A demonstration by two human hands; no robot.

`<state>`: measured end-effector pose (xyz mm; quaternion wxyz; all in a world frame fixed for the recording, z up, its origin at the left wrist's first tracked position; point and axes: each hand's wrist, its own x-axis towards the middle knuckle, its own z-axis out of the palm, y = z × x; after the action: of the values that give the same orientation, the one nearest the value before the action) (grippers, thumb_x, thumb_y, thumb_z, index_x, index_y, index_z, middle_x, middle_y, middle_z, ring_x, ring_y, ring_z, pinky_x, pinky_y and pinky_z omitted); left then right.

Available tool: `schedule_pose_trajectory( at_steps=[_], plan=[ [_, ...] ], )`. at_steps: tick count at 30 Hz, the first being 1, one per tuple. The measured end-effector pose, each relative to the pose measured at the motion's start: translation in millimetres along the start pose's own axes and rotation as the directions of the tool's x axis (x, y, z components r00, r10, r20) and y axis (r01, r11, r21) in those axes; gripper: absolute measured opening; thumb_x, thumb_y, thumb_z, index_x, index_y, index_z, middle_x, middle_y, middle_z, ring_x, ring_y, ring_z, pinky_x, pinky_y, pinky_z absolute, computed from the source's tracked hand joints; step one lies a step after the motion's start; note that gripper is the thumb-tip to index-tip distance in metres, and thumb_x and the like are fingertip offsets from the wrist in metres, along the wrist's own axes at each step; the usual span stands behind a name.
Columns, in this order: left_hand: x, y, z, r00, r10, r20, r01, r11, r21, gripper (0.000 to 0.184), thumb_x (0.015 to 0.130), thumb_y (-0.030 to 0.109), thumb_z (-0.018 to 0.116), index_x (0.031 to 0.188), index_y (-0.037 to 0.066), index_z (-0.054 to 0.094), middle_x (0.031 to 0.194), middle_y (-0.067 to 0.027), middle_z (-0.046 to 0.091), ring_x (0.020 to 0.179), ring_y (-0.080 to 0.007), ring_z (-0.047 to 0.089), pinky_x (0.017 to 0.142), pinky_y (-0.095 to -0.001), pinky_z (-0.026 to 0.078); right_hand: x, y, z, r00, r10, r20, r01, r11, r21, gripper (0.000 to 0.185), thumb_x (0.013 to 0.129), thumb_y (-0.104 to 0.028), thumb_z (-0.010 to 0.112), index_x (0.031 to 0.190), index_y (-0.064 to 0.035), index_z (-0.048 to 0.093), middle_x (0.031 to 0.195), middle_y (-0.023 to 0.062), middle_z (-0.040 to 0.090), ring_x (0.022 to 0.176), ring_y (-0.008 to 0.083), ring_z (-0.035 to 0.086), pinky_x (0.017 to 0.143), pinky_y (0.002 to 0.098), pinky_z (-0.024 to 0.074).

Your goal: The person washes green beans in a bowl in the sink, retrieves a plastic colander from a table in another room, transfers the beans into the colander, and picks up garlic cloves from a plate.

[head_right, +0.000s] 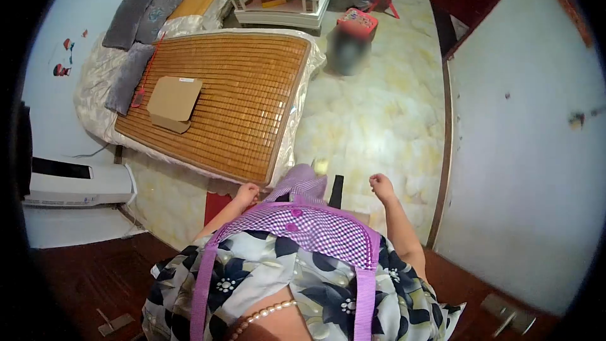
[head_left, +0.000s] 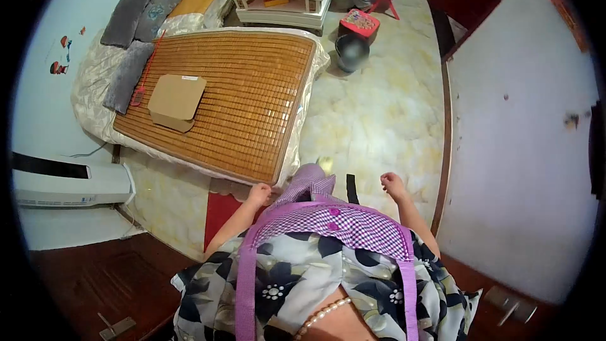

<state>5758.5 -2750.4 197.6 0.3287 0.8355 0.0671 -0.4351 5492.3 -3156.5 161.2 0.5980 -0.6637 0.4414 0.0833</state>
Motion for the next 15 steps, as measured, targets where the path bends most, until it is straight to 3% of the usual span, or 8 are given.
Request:
schedule_pose_trajectory(
  at_steps=[2, 3, 6, 7, 8, 10, 12, 15],
  plan=[
    [43.4, -2.3, 10.8, 0.996, 0.085, 0.016, -0.086, 0.991, 0.102, 0.016, 0.073, 0.018, 0.057, 0.077, 0.004, 0.064, 0.071, -0.0125, 0.062, 0.064, -0.0225, 0.06, 0.059, -0.034, 0.047, 63.1, -35.2, -21.6, 0.999, -0.049, 0.003, 0.049, 0.977, -0.207, 0.024, 0.08, -0.022, 0.054, 0.092, -0.0025, 0.059, 0.078, 0.0108, 0.06, 0.07, 0.021, 0.057, 0.064, 0.0323, 0.0456],
    [79.7, -20.5, 17.2, 0.954, 0.301, -0.012, -0.286, 0.917, 0.28, 0.018, 0.073, 0.018, 0.056, 0.075, 0.001, 0.063, 0.068, -0.0119, 0.061, 0.06, -0.0223, 0.058, 0.054, -0.0351, 0.046, 92.5, -51.4, -29.8, 0.997, -0.073, 0.009, 0.073, 0.949, -0.308, 0.026, 0.08, -0.024, 0.054, 0.093, -0.0024, 0.059, 0.083, 0.0142, 0.062, 0.077, 0.0239, 0.059, 0.071, 0.0341, 0.046],
    [132.7, 53.2, 20.2, 0.974, 0.132, 0.186, -0.184, 0.938, 0.295, 0.022, 0.074, 0.02, 0.055, 0.074, -0.001, 0.063, 0.067, -0.0128, 0.061, 0.061, -0.0226, 0.059, 0.055, -0.0351, 0.046, 168.2, -80.0, -39.9, 0.991, -0.117, 0.069, 0.134, 0.925, -0.356, 0.026, 0.081, -0.027, 0.054, 0.094, -0.0057, 0.06, 0.085, 0.0149, 0.062, 0.08, 0.0272, 0.059, 0.071, 0.0346, 0.0459],
    [163.9, 68.8, 25.9, 0.984, 0.096, 0.149, -0.147, 0.908, 0.391, 0.022, 0.076, 0.017, 0.05, 0.069, 0.0, 0.062, 0.062, -0.0125, 0.059, 0.057, -0.0228, 0.057, 0.054, -0.0352, 0.045, 179.3, -106.6, -47.2, 0.992, -0.03, 0.119, 0.072, 0.926, -0.37, 0.028, 0.08, -0.029, 0.054, 0.095, -0.0054, 0.06, 0.087, 0.0152, 0.062, 0.082, 0.0278, 0.059, 0.072, 0.0349, 0.0458],
    [178.5, 103.2, 30.6, 0.992, 0.042, 0.12, -0.075, 0.956, 0.283, 0.022, 0.077, 0.017, 0.049, 0.069, 0.001, 0.061, 0.06, -0.0121, 0.058, 0.055, -0.0228, 0.056, 0.052, -0.0355, 0.044, 186.6, -133.9, -54.9, 0.985, 0.059, 0.164, 0.009, 0.922, -0.388, 0.03, 0.08, -0.031, 0.054, 0.095, -0.0051, 0.06, 0.088, 0.0156, 0.062, 0.084, 0.0285, 0.059, 0.073, 0.0353, 0.0458],
    [199.4, 204.1, 6.2, 0.995, -0.073, 0.066, 0.068, 0.995, 0.075, 0.023, 0.078, 0.017, 0.047, 0.067, 0.002, 0.061, 0.055, -0.0113, 0.055, 0.051, -0.0228, 0.054, 0.05, -0.0363, 0.043, 213.7, -133.5, -56.5, 0.957, 0.044, 0.285, 0.107, 0.863, -0.494, 0.035, 0.078, -0.035, 0.055, 0.095, -0.0055, 0.06, 0.088, 0.0161, 0.062, 0.086, 0.0282, 0.059, 0.074, 0.0343, 0.0456],
    [279.0, 244.9, 7.4, 0.989, 0.122, 0.083, -0.128, 0.989, 0.071, 0.02, 0.08, 0.015, 0.046, 0.071, 0.003, 0.06, 0.059, -0.0104, 0.056, 0.051, -0.0214, 0.053, 0.048, -0.0365, 0.042, 258.7, -156.4, -83.3, 0.94, 0.17, 0.296, 0.02, 0.839, -0.544, 0.035, 0.077, -0.035, 0.054, 0.096, -0.0067, 0.06, 0.089, 0.0159, 0.062, 0.086, 0.0285, 0.059, 0.074, 0.0346, 0.0459],
    [344.8, 343.9, 35.7, 0.998, 0.019, 0.052, -0.022, 0.998, 0.054, 0.016, 0.08, 0.016, 0.051, 0.08, 0.003, 0.06, 0.072, -0.0112, 0.059, 0.064, -0.0202, 0.057, 0.057, -0.0348, 0.045, 315.7, -192.9, -131.3, 0.949, 0.188, 0.254, -0.039, 0.867, -0.496, 0.036, 0.076, -0.036, 0.053, 0.096, -0.0069, 0.061, 0.089, 0.0161, 0.063, 0.084, 0.0298, 0.06, 0.073, 0.0355, 0.0464]
  ],
)
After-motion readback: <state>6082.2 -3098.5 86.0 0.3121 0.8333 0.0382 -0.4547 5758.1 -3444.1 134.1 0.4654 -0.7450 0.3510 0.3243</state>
